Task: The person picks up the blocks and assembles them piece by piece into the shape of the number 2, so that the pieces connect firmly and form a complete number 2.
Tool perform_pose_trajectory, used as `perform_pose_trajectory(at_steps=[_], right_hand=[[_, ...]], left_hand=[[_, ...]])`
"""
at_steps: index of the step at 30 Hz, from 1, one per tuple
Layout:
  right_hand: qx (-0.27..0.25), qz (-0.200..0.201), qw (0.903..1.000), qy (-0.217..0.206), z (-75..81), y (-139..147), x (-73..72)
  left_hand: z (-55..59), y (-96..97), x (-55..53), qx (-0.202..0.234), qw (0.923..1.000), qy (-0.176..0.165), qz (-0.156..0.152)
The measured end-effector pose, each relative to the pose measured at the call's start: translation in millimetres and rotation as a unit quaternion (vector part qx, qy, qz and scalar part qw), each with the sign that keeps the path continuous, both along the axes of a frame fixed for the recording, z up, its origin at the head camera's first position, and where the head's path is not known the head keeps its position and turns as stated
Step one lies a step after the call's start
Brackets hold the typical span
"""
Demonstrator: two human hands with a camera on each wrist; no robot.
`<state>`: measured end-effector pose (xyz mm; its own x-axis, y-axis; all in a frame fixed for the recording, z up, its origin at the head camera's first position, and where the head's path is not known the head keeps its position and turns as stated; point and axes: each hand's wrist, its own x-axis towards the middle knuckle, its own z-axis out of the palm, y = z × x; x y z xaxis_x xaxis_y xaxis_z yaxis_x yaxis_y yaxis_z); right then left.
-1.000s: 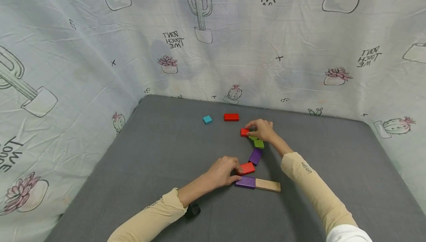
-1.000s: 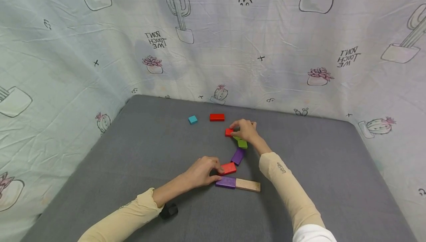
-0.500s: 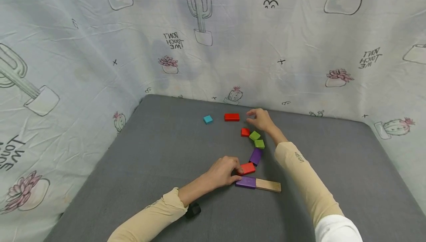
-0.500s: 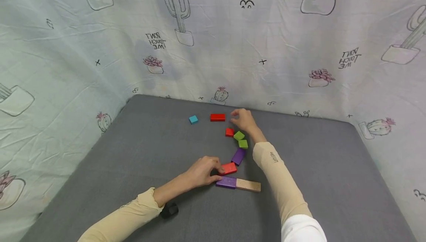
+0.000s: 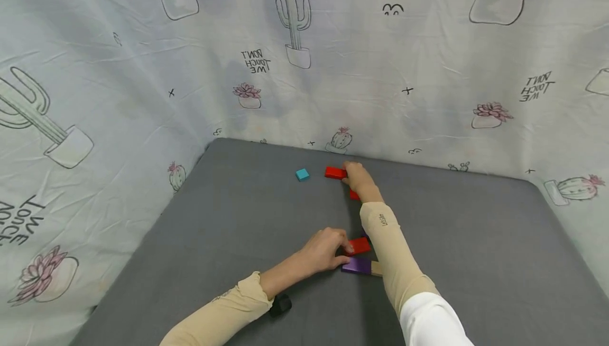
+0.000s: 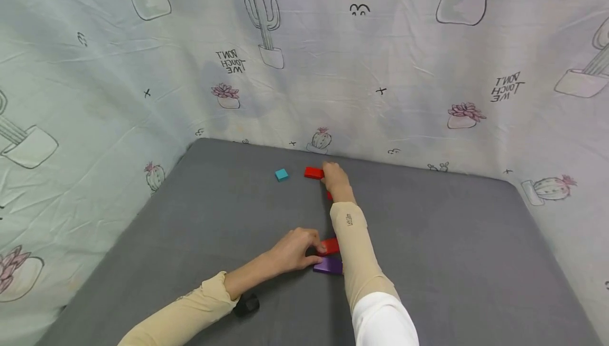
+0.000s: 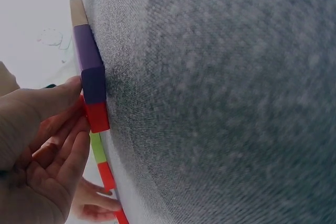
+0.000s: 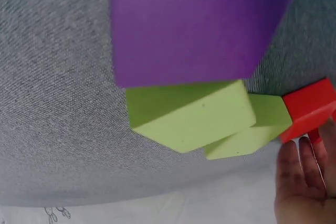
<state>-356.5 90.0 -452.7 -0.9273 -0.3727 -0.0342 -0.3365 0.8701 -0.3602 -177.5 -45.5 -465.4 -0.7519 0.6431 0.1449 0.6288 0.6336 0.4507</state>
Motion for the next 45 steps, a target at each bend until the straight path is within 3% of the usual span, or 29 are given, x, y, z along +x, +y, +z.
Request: perform_pose_trajectory(at_steps=[11,23,32,37,45], right_hand=[[-0.027,-0.045,0.9984,-0.022,-0.2,1,-6.6],[-0.152,-0.048,0.9873,-0.005,19.0,18,-7.0],[-0.145,0.044,0.9882,0.016,28.7,20,-3.5],[-0.143,0.082,0.9863,0.007,29.5,17,2.8],[-0.103,0.150,0.9832,0.011,27.1,11,12.2]], left_hand=[[-0.1,-0.6,1.3,0.003,1.0000,-0.001,0.002],[-0.9,-3.3,0.5,0.009,0.9999,0.003,-0.005],[0.1,-0.7,-0.5,-0.001,1.0000,0.003,0.001],[2.2,1.1,-1.3,-0.008,0.9999,-0.006,0.006],[5.2,1.6,-2.9,-0.015,0.9998,-0.014,0.009]])
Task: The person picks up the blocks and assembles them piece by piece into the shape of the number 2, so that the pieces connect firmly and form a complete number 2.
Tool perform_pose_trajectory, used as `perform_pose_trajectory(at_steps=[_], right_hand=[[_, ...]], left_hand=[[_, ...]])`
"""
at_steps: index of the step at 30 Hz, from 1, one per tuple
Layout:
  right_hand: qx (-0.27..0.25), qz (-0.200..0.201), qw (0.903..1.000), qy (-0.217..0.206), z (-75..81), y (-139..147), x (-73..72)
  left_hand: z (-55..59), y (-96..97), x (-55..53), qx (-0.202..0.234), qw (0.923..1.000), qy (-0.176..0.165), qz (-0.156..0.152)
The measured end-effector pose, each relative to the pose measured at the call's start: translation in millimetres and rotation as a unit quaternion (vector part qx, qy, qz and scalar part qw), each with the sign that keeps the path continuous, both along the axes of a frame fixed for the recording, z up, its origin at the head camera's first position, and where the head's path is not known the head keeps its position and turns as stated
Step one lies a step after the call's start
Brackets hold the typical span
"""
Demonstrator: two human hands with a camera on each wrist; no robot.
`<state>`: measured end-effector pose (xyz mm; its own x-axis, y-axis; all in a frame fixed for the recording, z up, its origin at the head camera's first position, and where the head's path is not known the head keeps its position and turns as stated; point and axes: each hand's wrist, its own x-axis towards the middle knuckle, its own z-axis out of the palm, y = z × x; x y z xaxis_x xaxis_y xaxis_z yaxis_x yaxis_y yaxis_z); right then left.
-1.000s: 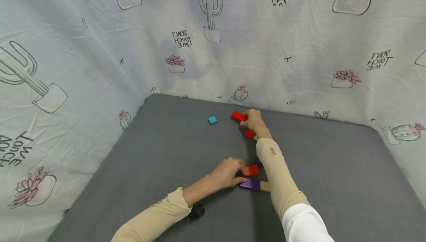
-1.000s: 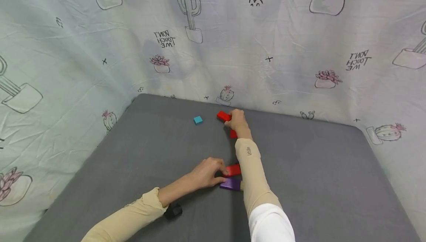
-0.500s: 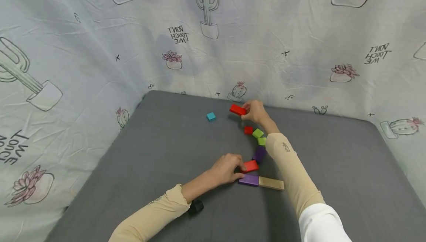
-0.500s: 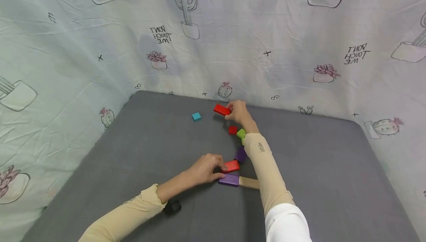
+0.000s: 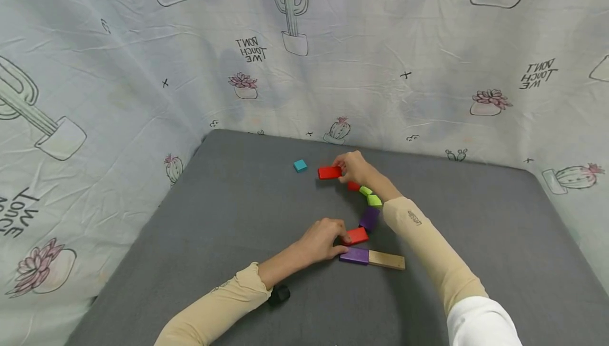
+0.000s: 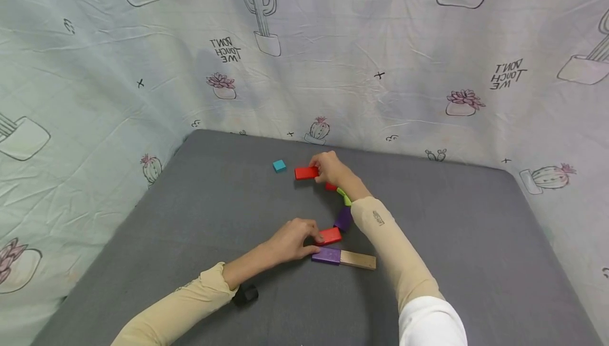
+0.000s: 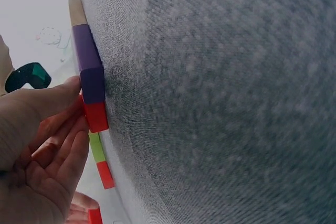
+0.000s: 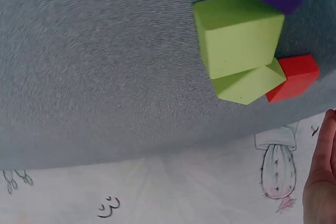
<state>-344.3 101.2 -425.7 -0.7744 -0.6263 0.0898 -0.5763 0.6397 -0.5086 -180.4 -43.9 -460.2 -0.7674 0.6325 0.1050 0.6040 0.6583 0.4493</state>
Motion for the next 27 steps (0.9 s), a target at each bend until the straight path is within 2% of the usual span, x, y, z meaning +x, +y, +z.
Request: perform_pose_trajectory(at_steps=[5,13,17,27], right_hand=[[0.036,0.041,0.9985,0.010,-0.7,3,6.5],[0.048,0.099,0.9933,0.037,-6.9,13,10.0],[0.050,0.107,0.9918,0.050,-8.9,14,9.5],[0.070,0.109,0.9908,0.037,-12.8,17,8.3]], left_hand=[[0.8,2.0,-0.8,-0.005,1.0000,0.003,0.000],[1.5,4.8,-0.7,-0.022,0.9996,0.000,0.016],[2.4,3.7,0.5,-0.025,0.9994,-0.003,0.022],[0.9,2.9,0.0,-0.019,0.9996,-0.008,0.019]])
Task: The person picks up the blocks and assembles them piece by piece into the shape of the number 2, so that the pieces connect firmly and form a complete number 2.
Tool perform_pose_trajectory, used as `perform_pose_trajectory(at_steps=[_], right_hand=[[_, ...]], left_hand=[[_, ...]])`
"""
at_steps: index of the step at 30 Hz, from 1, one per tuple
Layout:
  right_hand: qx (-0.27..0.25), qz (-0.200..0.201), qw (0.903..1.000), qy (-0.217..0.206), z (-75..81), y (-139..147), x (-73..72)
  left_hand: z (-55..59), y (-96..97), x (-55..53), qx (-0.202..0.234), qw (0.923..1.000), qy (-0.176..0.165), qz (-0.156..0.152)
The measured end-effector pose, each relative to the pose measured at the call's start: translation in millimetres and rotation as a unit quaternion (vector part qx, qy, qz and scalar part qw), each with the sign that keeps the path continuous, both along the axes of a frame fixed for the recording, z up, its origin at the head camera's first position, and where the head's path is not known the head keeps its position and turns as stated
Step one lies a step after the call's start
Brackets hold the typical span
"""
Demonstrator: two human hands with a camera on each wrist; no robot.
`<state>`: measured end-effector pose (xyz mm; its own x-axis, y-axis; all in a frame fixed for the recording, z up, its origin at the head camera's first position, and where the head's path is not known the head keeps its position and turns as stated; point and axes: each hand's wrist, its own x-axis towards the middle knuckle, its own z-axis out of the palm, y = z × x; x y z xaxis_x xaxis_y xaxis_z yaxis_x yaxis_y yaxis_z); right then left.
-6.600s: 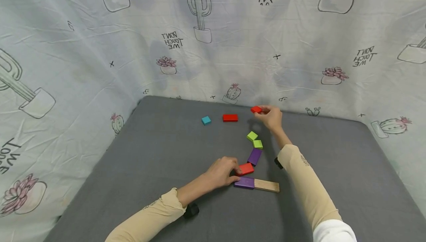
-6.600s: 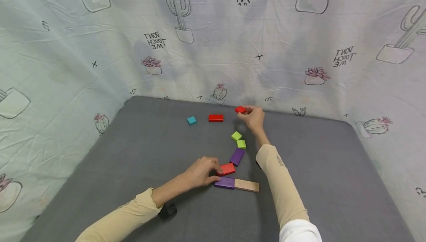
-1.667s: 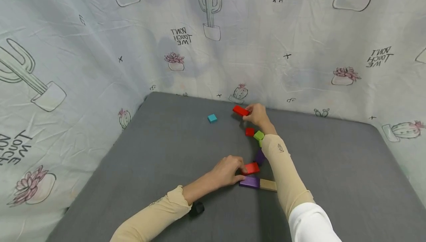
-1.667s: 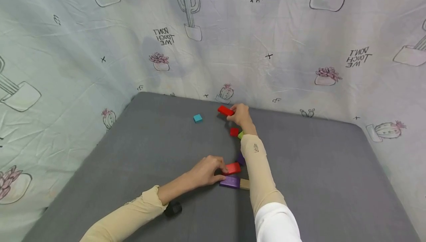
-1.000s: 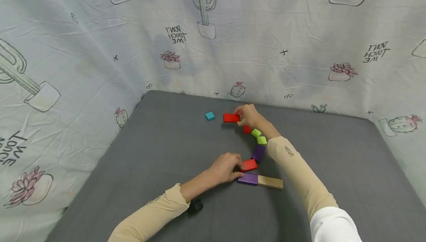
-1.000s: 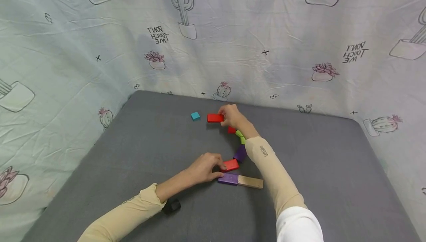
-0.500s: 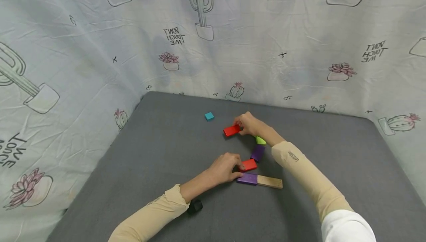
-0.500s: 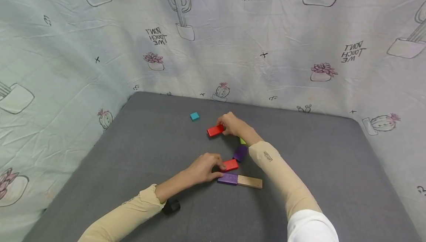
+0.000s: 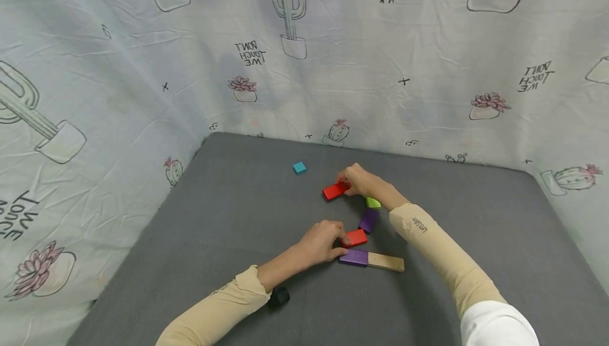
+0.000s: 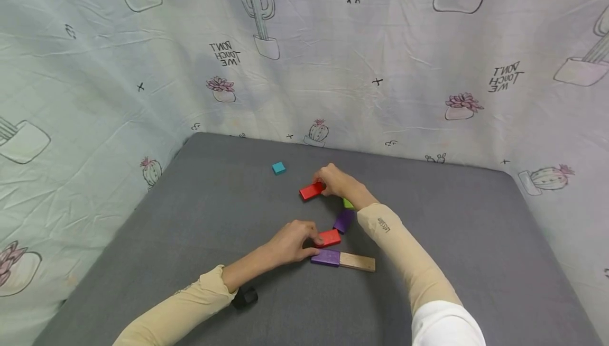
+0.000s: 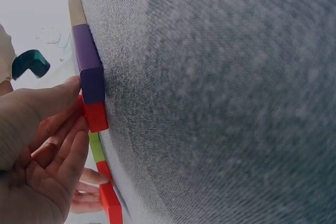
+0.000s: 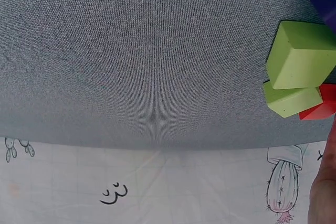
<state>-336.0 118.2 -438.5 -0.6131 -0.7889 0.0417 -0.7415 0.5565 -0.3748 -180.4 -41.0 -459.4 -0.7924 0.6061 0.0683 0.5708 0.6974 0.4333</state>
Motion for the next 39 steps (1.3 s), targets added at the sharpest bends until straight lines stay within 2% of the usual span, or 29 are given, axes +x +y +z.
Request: perform_pose_trajectory(at_steps=[15,24,35,39], right_hand=[[0.012,0.014,0.9998,0.008,-1.6,3,-3.2],[0.051,0.014,0.9980,0.034,-0.4,2,-7.4],[0.064,0.017,0.9978,0.008,4.8,-4,-11.8],[0.083,0.002,0.9965,-0.007,4.8,-5,-12.4]], left_hand=[[0.6,-0.5,0.6,0.003,1.0000,0.000,-0.002],[1.2,-0.3,0.6,0.004,1.0000,-0.002,-0.002],[0.2,-0.3,0.1,0.003,1.0000,-0.001,-0.002],[0.5,-0.1,0.4,0.002,1.0000,-0.004,0.000]])
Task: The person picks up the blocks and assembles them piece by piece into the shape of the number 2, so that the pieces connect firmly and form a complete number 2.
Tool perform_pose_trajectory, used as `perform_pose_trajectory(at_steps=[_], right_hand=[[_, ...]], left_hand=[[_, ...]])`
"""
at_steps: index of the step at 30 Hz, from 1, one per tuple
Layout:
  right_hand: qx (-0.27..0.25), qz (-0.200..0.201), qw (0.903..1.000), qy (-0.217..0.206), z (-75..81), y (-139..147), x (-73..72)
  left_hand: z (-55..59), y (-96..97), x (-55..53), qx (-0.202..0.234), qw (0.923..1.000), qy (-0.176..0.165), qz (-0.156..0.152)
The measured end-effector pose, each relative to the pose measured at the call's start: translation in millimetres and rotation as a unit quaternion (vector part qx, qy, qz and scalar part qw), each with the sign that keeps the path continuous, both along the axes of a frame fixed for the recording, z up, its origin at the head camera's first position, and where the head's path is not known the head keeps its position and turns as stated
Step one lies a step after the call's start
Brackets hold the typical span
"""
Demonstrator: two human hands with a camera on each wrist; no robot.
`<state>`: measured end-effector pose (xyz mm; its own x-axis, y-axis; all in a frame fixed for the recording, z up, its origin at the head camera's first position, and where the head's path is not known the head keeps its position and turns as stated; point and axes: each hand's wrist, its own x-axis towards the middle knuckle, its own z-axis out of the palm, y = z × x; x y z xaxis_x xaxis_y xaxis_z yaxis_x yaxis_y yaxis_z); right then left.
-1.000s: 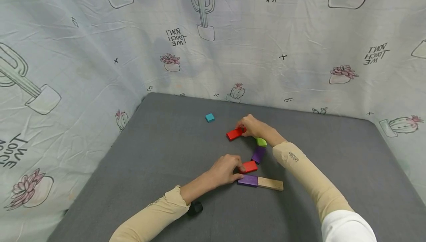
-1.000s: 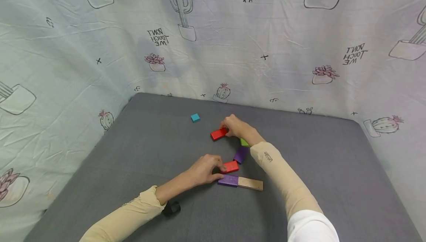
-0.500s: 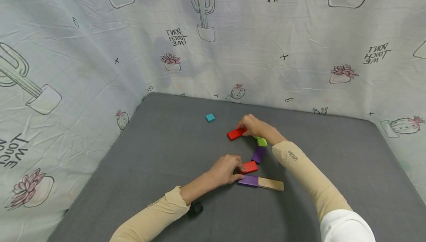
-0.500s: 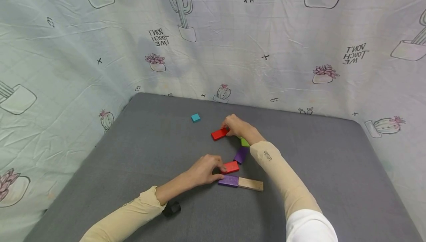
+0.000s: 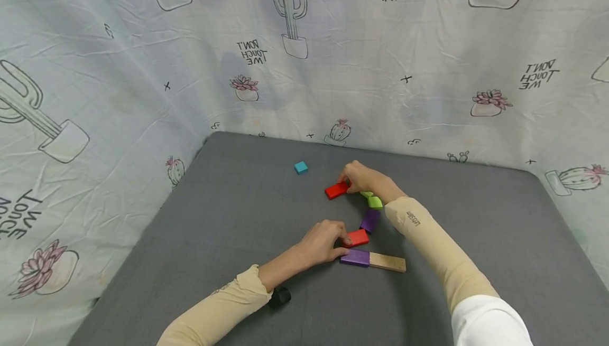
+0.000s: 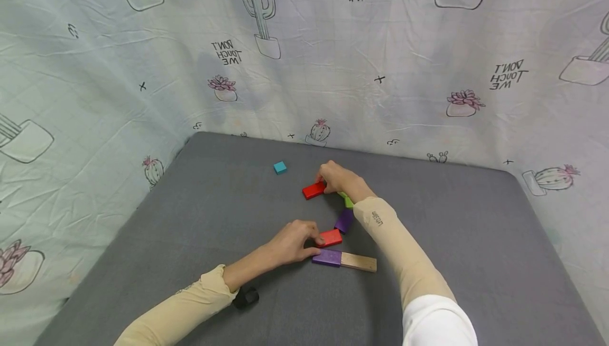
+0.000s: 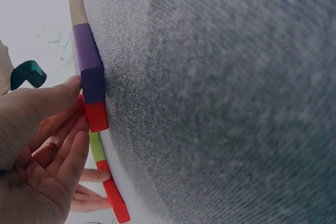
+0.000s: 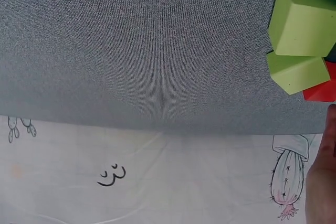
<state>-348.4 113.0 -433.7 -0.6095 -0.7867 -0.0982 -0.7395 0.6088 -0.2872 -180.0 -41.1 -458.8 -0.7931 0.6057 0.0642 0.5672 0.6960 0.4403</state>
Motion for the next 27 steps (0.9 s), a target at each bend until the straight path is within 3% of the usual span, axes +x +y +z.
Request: perform_pose_trajectory(at_steps=[5,11,14,17,20,22,24,27], right_hand=[[0.001,-0.022,0.9993,-0.031,3.4,6,-0.3],[-0.080,-0.050,0.9940,-0.055,14.0,10,-6.3],[-0.109,-0.099,0.9881,-0.044,18.5,-3,-9.5],[-0.142,-0.191,0.9699,-0.049,17.6,-25,-7.4],[-0.177,-0.283,0.9410,-0.058,11.2,-48,-1.4],[-0.193,-0.322,0.9246,-0.064,5.4,-62,1.8],[-0.195,-0.344,0.9157,-0.069,0.6,-76,4.1],[-0.178,-0.361,0.9123,-0.075,-5.1,-91,6.4]], left_hand=[[1.6,1.0,-0.7,-0.005,1.0000,0.004,-0.001],[3.1,1.3,-2.3,-0.004,0.9999,0.011,-0.006],[2.6,-0.6,-1.7,0.009,0.9997,0.017,-0.011],[0.4,-3.3,-0.6,0.029,0.9991,0.026,-0.018],[-1.9,-3.9,0.9,0.041,0.9986,0.027,-0.022],[-2.6,-3.4,1.3,0.042,0.9986,0.027,-0.021],[-3.0,-3.0,1.5,0.038,0.9987,0.028,-0.018],[-4.1,-1.3,2.5,0.031,0.9987,0.037,-0.016]])
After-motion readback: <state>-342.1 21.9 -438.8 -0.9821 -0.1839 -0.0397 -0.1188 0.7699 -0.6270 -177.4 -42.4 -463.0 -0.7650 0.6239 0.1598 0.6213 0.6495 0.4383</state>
